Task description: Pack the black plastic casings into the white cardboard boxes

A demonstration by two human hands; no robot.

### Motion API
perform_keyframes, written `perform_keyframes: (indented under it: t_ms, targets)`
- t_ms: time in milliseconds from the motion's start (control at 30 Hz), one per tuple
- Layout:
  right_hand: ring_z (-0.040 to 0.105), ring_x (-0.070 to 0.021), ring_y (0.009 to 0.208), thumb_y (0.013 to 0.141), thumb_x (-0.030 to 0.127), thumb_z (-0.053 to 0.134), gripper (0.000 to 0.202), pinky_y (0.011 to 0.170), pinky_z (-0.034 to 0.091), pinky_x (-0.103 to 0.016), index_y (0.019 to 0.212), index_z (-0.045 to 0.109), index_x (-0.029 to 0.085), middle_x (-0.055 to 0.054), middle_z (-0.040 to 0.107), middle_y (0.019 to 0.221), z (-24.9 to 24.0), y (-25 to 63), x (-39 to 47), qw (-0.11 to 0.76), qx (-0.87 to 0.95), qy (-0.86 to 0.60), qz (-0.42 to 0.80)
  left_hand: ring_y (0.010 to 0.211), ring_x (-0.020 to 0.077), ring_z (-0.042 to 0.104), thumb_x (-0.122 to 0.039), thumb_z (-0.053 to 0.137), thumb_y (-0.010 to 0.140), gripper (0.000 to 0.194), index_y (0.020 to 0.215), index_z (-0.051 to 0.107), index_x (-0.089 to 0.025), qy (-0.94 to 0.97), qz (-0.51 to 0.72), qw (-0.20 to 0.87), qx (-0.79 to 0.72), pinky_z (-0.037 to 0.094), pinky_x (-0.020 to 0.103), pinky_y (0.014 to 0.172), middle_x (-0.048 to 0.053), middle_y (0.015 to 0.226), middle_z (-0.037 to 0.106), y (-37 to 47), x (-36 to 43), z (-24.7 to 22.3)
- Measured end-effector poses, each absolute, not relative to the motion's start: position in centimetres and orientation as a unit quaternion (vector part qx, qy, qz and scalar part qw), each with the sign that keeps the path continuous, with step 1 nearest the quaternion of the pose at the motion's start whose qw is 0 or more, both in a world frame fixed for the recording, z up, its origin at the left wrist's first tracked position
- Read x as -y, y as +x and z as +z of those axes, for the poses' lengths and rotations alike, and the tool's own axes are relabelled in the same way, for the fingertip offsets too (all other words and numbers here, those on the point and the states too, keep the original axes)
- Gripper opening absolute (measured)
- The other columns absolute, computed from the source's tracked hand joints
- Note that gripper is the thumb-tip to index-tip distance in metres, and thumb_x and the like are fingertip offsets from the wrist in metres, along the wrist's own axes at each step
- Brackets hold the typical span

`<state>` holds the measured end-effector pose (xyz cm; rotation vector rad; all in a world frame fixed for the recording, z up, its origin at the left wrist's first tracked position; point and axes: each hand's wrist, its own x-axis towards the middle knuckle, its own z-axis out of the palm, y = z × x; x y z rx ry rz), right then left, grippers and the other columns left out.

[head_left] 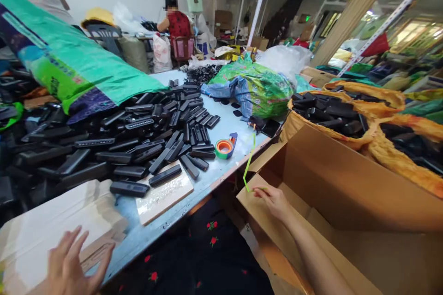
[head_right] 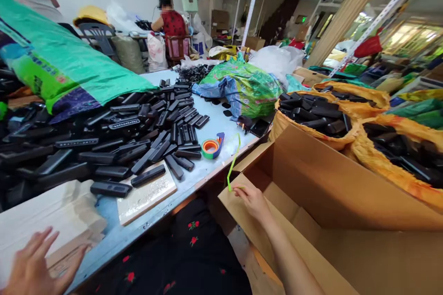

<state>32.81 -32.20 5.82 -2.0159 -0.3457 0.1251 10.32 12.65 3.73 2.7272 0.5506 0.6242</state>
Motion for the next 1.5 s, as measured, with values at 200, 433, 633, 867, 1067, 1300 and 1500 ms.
perform_keyframes:
  t_ms: [200,433,633,867,1067,1300,1500]
  targets:
    - [0.066,-0.0157,0.058,0.084,0.049,0.057,0.035,0.059,0.056,-0.028,0.083,0.065,0.015,-0.005,0.068,0.068,7.9,29.4,28.2,0.676,0.131,-0.702,0.18,0.13,0.0306,0.042,-0.036,0.058,0.083,0.065,0.141,0.031,-0.021,0.94,0.129,0.296,0.109,0.042,0.047,0.102,0.017,0.146,0.037,21.2,2.8,4.9]
    - [0.051,-0.0337,0.121,0.057,0.057,0.076,0.083,0.096,0.043,-0.047,0.128,0.053,0.02,-0.016,0.055,0.129,6.7,29.9,38.1,0.315,0.013,-0.945,0.084,0.056,0.0151,0.052,-0.024,0.04,0.09,0.018,0.082,0.056,-0.024,0.872,-0.07,0.454,0.166,0.037,0.025,0.056,-0.001,0.061,0.056,26.4,8.1,5.4]
    - [0.067,-0.0361,0.089,0.083,0.062,0.049,0.057,0.074,0.047,-0.04,0.116,0.061,0.018,-0.017,0.071,0.088,2.0,24.7,44.4,0.026,-0.096,-0.978,0.181,0.06,0.0158,0.051,-0.035,0.044,0.089,0.021,0.075,0.054,-0.023,0.85,-0.019,0.518,0.096,0.036,0.026,0.061,-0.001,0.064,0.053,27.0,8.4,5.0]
    - [0.065,-0.0336,0.101,0.081,0.058,0.052,0.054,0.078,0.049,-0.037,0.118,0.062,0.019,-0.016,0.069,0.107,1.6,18.3,53.0,0.073,-0.179,-0.966,0.174,0.053,0.0123,0.043,-0.042,0.053,0.084,0.023,0.076,0.055,-0.02,0.815,-0.004,0.571,0.101,0.032,0.024,0.056,-0.003,0.059,0.049,27.1,7.8,5.1]
    - [0.057,-0.0295,0.115,0.077,0.047,0.06,0.047,0.097,0.044,-0.045,0.118,0.063,0.024,-0.009,0.062,0.123,5.7,20.0,48.7,0.205,-0.069,-0.976,-0.017,0.048,0.0114,0.033,-0.065,0.035,0.084,0.052,0.063,0.05,-0.019,0.651,-0.046,0.758,0.006,0.03,0.025,0.05,-0.005,0.049,0.031,28.1,11.4,5.1]
    - [0.067,-0.0186,0.088,0.091,0.03,0.052,0.028,0.082,0.054,-0.032,0.116,0.064,0.028,-0.004,0.07,0.099,5.5,22.8,27.5,0.539,0.094,-0.836,-0.054,0.043,0.0072,0.025,-0.041,0.044,0.087,0.037,0.059,0.041,-0.018,0.39,-0.081,0.913,-0.087,0.03,0.02,0.045,-0.006,0.049,0.024,29.1,16.0,7.2]
    - [0.064,-0.0131,0.075,0.084,0.03,0.063,0.023,0.071,0.052,-0.025,0.105,0.066,0.022,-0.006,0.063,0.107,2.8,25.2,26.5,0.579,0.038,-0.814,-0.026,0.037,0.005,0.019,-0.031,0.049,0.085,0.032,0.058,0.038,-0.018,0.322,-0.141,0.924,-0.151,0.024,0.017,0.037,-0.008,0.047,0.019,31.2,13.9,6.8]
